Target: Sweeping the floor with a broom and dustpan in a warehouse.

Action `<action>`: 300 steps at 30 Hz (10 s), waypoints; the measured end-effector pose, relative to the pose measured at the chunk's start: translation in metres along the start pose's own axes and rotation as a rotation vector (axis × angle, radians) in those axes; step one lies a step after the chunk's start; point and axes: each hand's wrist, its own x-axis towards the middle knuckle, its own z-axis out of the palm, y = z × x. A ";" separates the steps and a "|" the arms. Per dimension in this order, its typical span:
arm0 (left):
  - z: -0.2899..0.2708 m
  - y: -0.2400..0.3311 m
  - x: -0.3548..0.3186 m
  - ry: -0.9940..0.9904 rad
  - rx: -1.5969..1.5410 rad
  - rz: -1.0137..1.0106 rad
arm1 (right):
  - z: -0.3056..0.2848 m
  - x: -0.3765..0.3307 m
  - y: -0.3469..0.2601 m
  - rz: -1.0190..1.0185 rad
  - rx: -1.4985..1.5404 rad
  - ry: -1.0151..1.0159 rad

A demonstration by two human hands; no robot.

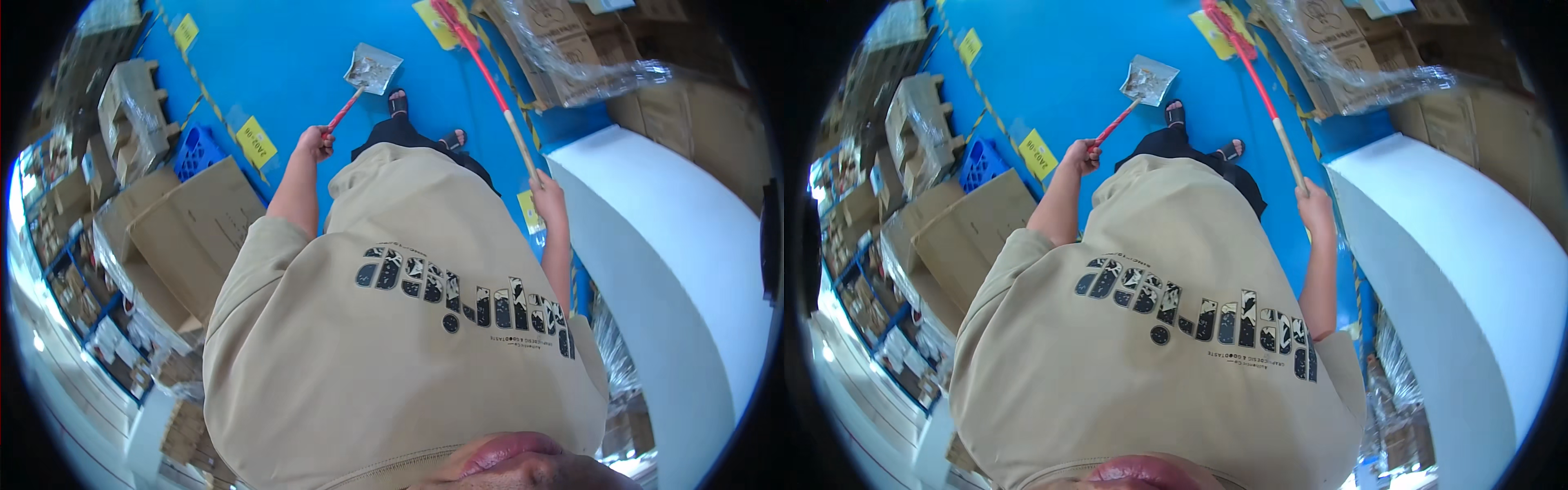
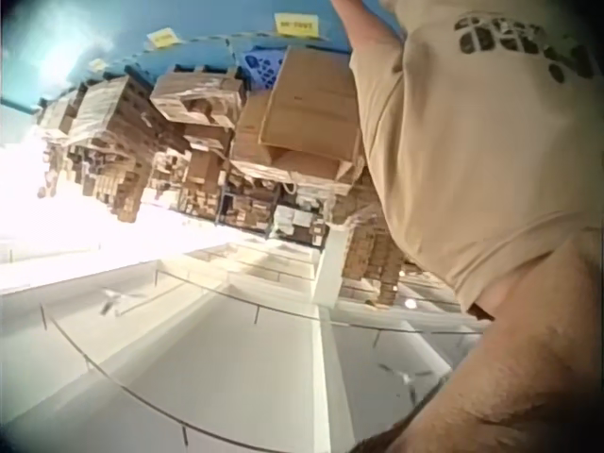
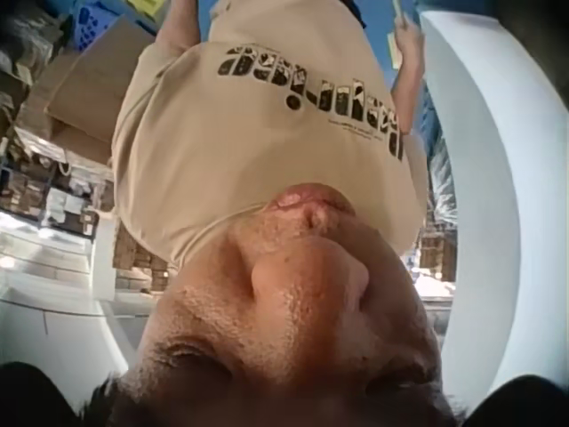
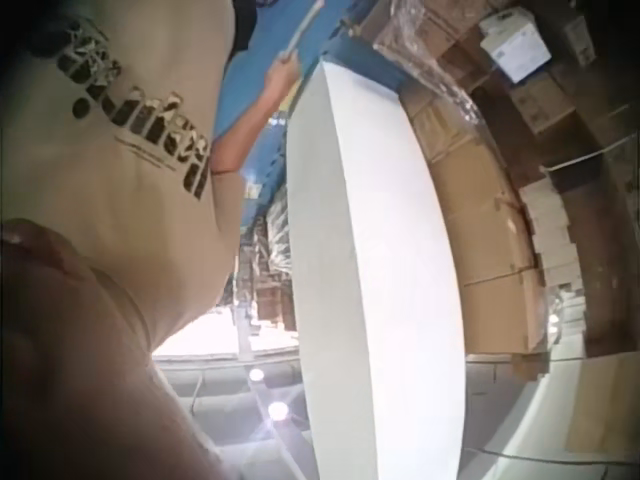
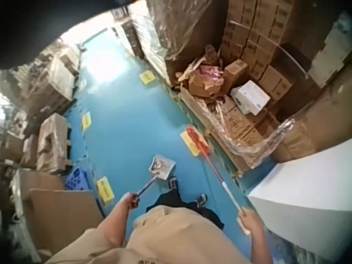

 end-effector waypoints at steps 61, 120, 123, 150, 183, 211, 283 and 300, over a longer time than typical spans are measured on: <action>-0.244 0.095 -0.001 0.116 -1.491 0.027 | 0.272 0.175 -0.842 -1.320 -1.226 -0.292; -0.440 0.225 0.015 0.114 -1.576 0.035 | 0.484 0.224 -1.125 -1.166 -1.132 -0.332; -0.449 0.253 0.015 0.149 -1.486 0.021 | 0.507 0.223 -1.137 -1.442 -1.192 -0.249; -0.507 0.432 0.042 0.223 -1.168 -0.034 | 0.372 0.146 -1.251 -0.515 -1.083 -0.906; -0.580 0.503 0.032 0.132 -1.677 0.064 | 0.768 0.044 -1.387 -1.567 -1.470 -0.627; -0.604 0.542 0.019 0.124 -1.710 0.042 | 0.637 0.115 -1.476 -1.575 -2.169 -0.250; -0.671 0.578 0.044 0.217 -1.458 0.018 | 0.599 0.046 -1.521 -0.449 -1.093 -1.151; -0.652 0.583 0.040 0.293 -1.484 0.005 | 0.709 0.077 -1.521 -1.820 -1.497 -0.639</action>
